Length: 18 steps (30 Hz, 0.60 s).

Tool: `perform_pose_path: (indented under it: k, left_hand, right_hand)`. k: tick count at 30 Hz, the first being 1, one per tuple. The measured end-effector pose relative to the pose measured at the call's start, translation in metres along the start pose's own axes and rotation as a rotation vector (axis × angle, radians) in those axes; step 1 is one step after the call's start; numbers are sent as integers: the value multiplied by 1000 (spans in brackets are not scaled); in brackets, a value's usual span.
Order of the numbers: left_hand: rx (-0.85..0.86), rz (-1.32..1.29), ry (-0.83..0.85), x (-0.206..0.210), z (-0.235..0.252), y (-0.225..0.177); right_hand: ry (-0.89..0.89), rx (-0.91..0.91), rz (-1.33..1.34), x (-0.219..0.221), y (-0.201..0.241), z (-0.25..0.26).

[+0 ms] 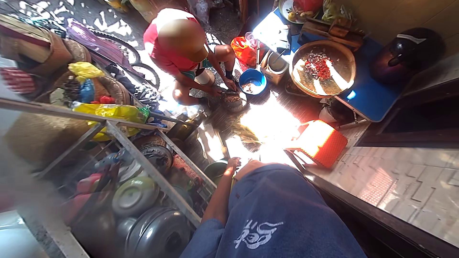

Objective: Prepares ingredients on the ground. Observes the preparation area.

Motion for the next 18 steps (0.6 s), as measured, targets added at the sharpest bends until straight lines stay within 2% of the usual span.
perform_pose_path:
  k: [2, 6, 10, 11, 13, 14, 15, 16, 18]
  left_hand:
    - [1, 2, 2, 0, 0, 0]
    - [-6, 2, 8, 1, -1, 0]
    - [2, 2, 7, 1, -1, 1]
    - [3, -1, 7, 1, -1, 1]
    - [4, -6, 1, 1, -1, 2]
    - [3, -8, -1, 1, -1, 2]
    - [0, -10, -2, 0, -1, 2]
    - [-3, -9, -4, 0, -2, 2]
    - [-2, -6, -3, 1, -2, 2]
  right_hand:
    - [20, 14, -1, -1, 3, -6]
    - [19, -16, -5, 4, -8, 24]
    - [57, -17, -9, -3, 10, -16]
    - [53, -116, -35, -1, 7, -10]
    - [-79, -455, -2, 7, -10, 28]
    - [32, -272, -51, 8, -11, 33]
    - [64, -93, -28, 9, -12, 38]
    - [31, -20, 20, 8, -12, 35]
    - [16, 12, 51, 3, -4, 11]
Point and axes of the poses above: each hand's wrist, its own z-axis towards the middle knuckle, its own x-axis out of the palm, y = z × x, the point moved 7 cm from there along z, towards the middle knuckle, and after that the axes turned 15 degrees about x, right-handed, at the moved point
